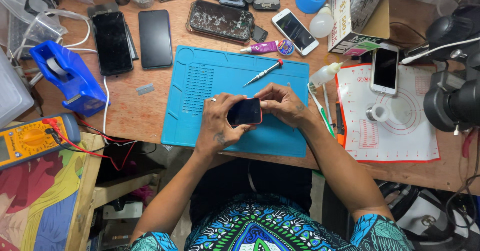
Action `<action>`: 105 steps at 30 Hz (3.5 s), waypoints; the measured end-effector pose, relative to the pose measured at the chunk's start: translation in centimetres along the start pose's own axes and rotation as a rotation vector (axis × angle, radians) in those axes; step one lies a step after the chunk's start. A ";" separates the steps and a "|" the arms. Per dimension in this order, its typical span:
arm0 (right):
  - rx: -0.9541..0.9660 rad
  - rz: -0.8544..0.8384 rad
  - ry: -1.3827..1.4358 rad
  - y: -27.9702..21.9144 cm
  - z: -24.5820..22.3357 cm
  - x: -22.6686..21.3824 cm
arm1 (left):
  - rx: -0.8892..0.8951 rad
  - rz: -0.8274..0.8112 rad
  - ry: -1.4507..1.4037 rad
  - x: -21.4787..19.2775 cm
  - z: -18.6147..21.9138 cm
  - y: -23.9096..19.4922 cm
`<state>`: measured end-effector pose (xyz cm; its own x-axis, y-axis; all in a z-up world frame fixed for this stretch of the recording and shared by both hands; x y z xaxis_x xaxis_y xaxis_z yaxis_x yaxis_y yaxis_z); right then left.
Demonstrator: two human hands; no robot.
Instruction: The person inspects a blue smartphone, then disassembles a red smartphone using a screwdriver and tweezers. They remove the back cover and internal components, placing parts on the workbench.
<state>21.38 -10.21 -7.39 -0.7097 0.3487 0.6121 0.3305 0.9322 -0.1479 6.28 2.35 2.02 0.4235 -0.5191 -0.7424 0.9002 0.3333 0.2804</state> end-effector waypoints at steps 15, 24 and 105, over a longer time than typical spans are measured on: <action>-0.034 0.028 -0.005 0.1 0.3 -0.2 | 0.005 -0.020 0.022 0.4 0.0 0.0; -0.179 0.053 -0.249 0.1 0.1 -0.7 | 0.041 0.012 0.047 0.4 0.3 -0.1; -0.216 0.131 -1.071 -2.6 -5.8 5.4 | -0.135 -0.035 -0.322 -2.5 -2.9 -1.1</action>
<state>20.32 -11.30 0.82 -0.7990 0.4448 -0.4047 0.4702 0.8816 0.0407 3.91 5.52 1.84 0.4223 -0.7464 -0.5144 0.9022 0.4009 0.1590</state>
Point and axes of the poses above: each hand's wrist, its own y-axis towards the middle knuckle, its own x-axis out of the palm, z = x × y, the point moved 7 cm from there along y, towards the middle knuckle, and after that the axes turned 12 degrees about y, right-handed, at the moved point
